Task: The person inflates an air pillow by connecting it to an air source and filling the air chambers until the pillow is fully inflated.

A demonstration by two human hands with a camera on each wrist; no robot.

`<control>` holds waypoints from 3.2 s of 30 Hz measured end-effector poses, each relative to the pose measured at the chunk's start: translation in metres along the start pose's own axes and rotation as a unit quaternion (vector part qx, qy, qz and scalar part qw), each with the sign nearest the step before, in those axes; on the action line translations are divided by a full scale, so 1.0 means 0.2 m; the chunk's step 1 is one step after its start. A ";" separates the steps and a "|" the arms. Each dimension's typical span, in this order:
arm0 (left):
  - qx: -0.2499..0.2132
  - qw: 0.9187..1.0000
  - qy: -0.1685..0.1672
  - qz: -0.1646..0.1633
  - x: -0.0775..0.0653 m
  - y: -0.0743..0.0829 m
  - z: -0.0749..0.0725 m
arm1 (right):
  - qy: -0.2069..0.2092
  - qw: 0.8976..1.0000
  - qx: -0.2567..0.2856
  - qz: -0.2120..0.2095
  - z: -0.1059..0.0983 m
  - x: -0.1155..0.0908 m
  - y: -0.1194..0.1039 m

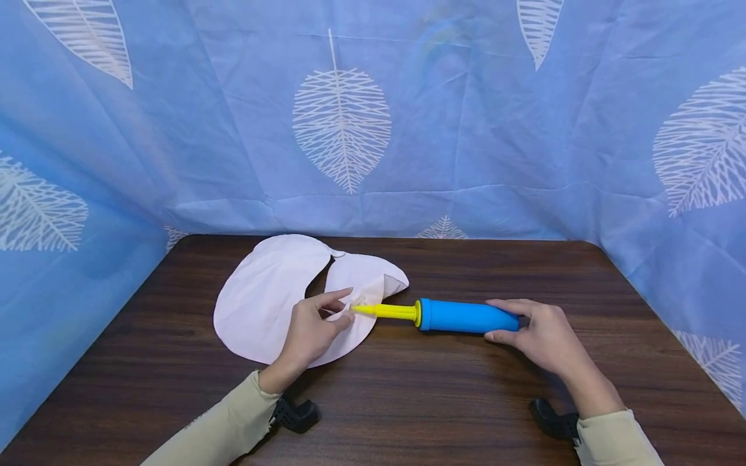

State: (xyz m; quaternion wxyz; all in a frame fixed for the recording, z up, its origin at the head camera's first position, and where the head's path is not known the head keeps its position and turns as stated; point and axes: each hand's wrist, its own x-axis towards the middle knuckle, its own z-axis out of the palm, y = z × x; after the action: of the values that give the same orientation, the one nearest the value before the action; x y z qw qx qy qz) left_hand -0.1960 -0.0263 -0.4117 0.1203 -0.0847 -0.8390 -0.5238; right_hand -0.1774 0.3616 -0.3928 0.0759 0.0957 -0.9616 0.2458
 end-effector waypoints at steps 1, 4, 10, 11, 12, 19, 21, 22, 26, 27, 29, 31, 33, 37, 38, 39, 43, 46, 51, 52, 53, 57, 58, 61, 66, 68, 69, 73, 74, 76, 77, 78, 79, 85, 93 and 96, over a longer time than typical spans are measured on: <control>0.008 1.000 0.000 0.011 0.00 0.00 0.00 | 0.000 1.000 0.001 -0.001 0.00 0.00 0.00; 0.037 0.998 -0.002 0.044 -0.01 0.01 0.01 | 0.000 1.000 0.005 -0.002 -0.01 0.00 0.00; 0.067 0.995 -0.012 0.076 -0.01 0.01 0.01 | -0.015 1.000 0.012 0.013 -0.02 0.00 0.01; 0.065 0.995 -0.013 0.078 -0.01 0.01 0.01 | -0.018 1.000 0.015 0.016 -0.03 0.00 0.02; 0.063 0.995 -0.016 0.080 -0.01 0.00 0.01 | -0.020 0.999 0.017 0.019 -0.03 0.00 0.02; 0.067 0.993 -0.038 0.092 0.00 0.00 0.00 | -0.037 0.998 0.027 0.030 -0.05 0.00 0.05; 0.070 0.992 -0.045 0.091 0.00 0.00 0.00 | -0.040 0.998 0.029 0.030 -0.05 -0.01 0.06; 0.071 0.992 -0.048 0.091 0.00 0.00 0.00 | -0.041 0.998 0.028 0.030 -0.06 -0.01 0.07; 0.076 0.992 -0.048 0.085 0.00 0.00 0.00 | -0.043 0.998 0.022 0.033 -0.07 -0.01 0.10; 0.077 0.992 -0.046 0.085 0.00 -0.01 0.00 | -0.042 0.998 0.017 0.036 -0.08 -0.01 0.12; 0.079 0.992 -0.042 0.085 0.01 -0.01 0.00 | -0.043 0.998 0.006 0.045 -0.10 -0.02 0.15; 0.078 0.993 -0.040 0.085 0.01 -0.01 0.00 | -0.045 0.997 -0.004 0.057 -0.13 -0.03 0.19; 0.079 0.992 -0.039 0.086 0.01 -0.01 -0.01 | -0.048 0.996 -0.011 0.074 -0.15 -0.03 0.23; 0.077 0.992 -0.034 0.093 0.01 -0.01 -0.01 | -0.040 0.994 -0.013 0.099 -0.19 -0.05 0.30; 0.075 0.992 -0.032 0.095 0.01 -0.01 -0.01 | -0.034 0.994 -0.015 0.105 -0.19 -0.05 0.31; 0.073 0.992 -0.030 0.098 0.01 -0.01 -0.01 | -0.026 0.994 -0.017 0.106 -0.19 -0.06 0.32; 0.064 0.992 -0.026 0.106 0.01 0.00 -0.02 | -0.006 0.992 -0.026 0.127 -0.18 -0.06 0.36; 0.063 0.992 -0.022 0.110 0.01 -0.01 -0.02 | -0.007 0.990 -0.030 0.140 -0.18 -0.06 0.37; 0.059 0.991 -0.019 0.119 0.01 0.00 -0.02 | -0.005 0.990 -0.032 0.138 -0.19 -0.07 0.37; 0.061 0.991 -0.021 0.121 0.01 0.00 -0.02 | -0.005 0.990 -0.032 0.138 -0.19 -0.07 0.37; 0.061 0.990 -0.023 0.122 0.01 0.00 -0.02 | -0.006 0.990 -0.031 0.138 -0.19 -0.07 0.37; 0.062 0.991 -0.033 0.117 0.01 -0.01 -0.02 | -0.013 0.990 -0.023 0.138 -0.19 -0.07 0.36; 0.059 0.991 -0.035 0.114 0.01 -0.01 -0.02 | -0.015 0.990 -0.020 0.137 -0.19 -0.07 0.35; 0.037 0.994 -0.042 0.095 0.02 -0.01 -0.02 | -0.026 0.991 -0.011 0.129 -0.18 -0.07 0.33; 0.001 0.997 -0.049 0.058 0.03 -0.02 -0.03 | -0.053 0.991 0.008 0.119 -0.18 -0.04 0.28; -0.002 0.997 -0.051 0.052 0.03 -0.02 -0.04 | -0.056 0.992 0.012 0.116 -0.17 -0.04 0.26; -0.001 0.997 -0.052 0.053 0.03 -0.02 -0.04 | -0.059 0.992 0.016 0.114 -0.16 -0.03 0.25; 0.001 0.997 -0.053 0.056 0.03 -0.02 -0.04 | -0.058 0.993 0.025 0.101 -0.13 -0.02 0.20; 0.001 0.997 -0.054 0.054 0.03 -0.02 -0.04 | -0.059 0.993 0.028 0.098 -0.12 -0.02 0.18; 0.001 0.997 -0.054 0.054 0.03 -0.02 -0.04 | -0.060 0.993 0.033 0.093 -0.10 -0.01 0.15; 0.001 0.997 -0.055 0.054 0.03 -0.02 -0.03 | -0.060 0.993 0.036 0.090 -0.09 -0.01 0.14; -0.001 0.997 -0.056 0.053 0.03 -0.02 -0.03 | -0.061 0.993 0.040 0.087 -0.09 -0.01 0.12; -0.002 0.997 -0.056 0.053 0.03 -0.02 -0.03 | -0.062 0.994 0.044 0.084 -0.08 -0.01 0.11; -0.007 0.997 -0.058 0.053 0.03 -0.01 -0.03 | -0.064 0.994 0.050 0.069 -0.05 0.00 0.06; 0.002 0.997 -0.056 0.045 0.03 -0.02 -0.03 | -0.057 0.995 0.053 0.063 -0.04 0.00 0.05; 0.004 0.998 -0.054 0.045 0.03 -0.02 -0.02 | -0.058 0.995 0.050 0.063 -0.05 0.00 0.06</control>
State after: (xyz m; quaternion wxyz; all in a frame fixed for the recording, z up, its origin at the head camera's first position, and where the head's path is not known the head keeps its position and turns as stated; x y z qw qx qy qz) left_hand -0.2027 -0.0327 -0.4119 0.0988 -0.1501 -0.8417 -0.5092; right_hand -0.1790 0.3769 -0.3899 -0.0001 0.0523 -0.9551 0.2916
